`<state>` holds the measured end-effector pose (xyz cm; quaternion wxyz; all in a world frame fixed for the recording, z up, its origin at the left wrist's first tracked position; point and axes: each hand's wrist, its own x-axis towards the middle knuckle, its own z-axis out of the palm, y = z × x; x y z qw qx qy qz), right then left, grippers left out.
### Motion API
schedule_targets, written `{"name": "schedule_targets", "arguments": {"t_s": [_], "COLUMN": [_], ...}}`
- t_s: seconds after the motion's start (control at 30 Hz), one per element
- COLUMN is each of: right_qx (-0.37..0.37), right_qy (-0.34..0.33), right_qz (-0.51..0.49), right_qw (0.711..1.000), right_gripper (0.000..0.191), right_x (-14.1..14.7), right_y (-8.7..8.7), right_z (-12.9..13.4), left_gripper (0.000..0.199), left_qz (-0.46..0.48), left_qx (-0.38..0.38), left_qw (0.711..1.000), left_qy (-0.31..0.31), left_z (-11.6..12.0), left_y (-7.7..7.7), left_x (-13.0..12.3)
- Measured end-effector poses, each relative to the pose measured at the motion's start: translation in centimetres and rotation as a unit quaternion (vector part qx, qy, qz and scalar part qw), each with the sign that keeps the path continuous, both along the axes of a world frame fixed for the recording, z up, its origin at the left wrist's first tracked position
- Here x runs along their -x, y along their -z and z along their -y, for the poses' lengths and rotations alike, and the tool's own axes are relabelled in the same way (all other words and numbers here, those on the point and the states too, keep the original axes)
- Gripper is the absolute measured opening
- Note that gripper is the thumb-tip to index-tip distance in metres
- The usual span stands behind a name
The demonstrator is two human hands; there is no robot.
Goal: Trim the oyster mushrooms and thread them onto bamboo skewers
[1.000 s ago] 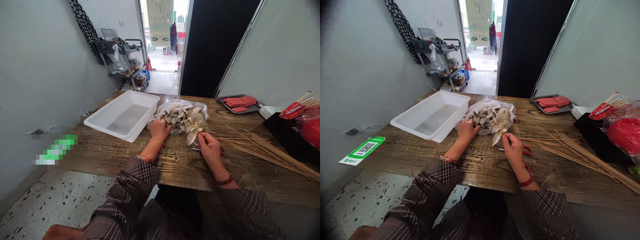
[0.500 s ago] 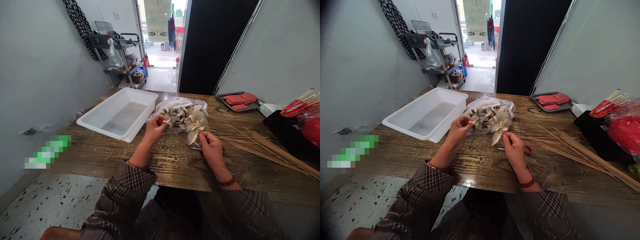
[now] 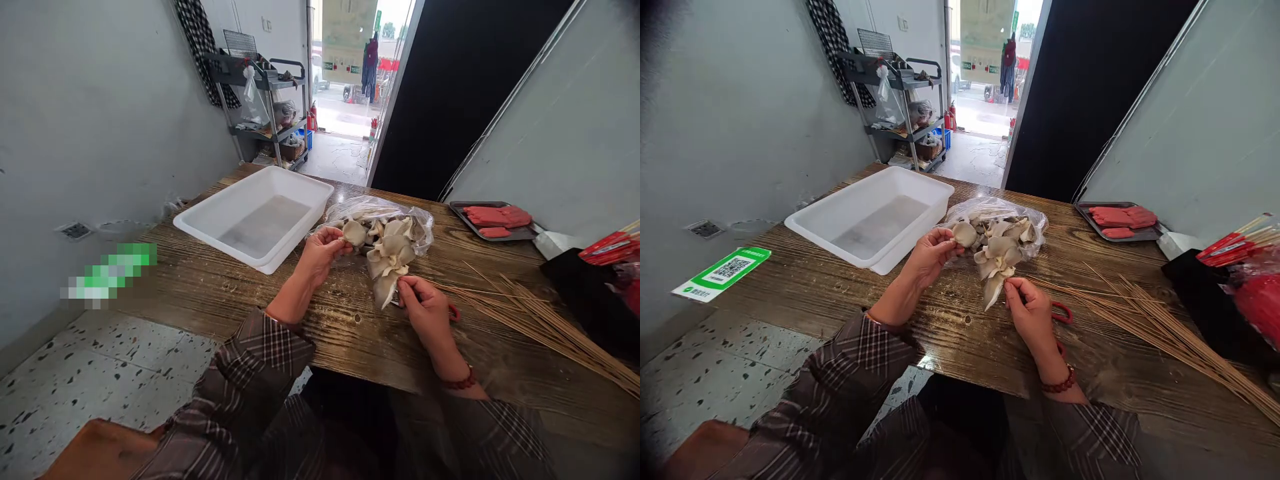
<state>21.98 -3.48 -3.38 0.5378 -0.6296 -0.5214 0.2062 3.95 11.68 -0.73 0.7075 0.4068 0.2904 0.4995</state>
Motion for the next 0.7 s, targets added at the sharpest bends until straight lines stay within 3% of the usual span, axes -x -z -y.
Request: {"name": "schedule_targets", "arguments": {"t_s": [0.33,0.47,0.7], "right_qx": [0.008,0.012,0.017], "right_qy": [-0.028,-0.029,-0.033], "right_qz": [0.055,0.052,0.042], "right_qw": [0.998,0.998,0.998], "right_gripper": [0.026,0.027,0.028], "right_x": [0.3,0.3,0.1], "right_y": [-0.2,0.0,0.3], "right_z": [-0.4,-0.4,-0.5], "left_gripper": [0.026,0.036,0.033], "left_qz": [0.057,0.048,0.042], "left_qx": [0.028,0.012,0.013], "left_qw": [0.997,0.996,0.992], "left_qy": [0.047,0.068,0.122], "left_z": [0.2,0.7,1.2], "left_y": [-0.1,-0.2,-0.2], "left_x": [0.0,-0.2,-0.4]}}
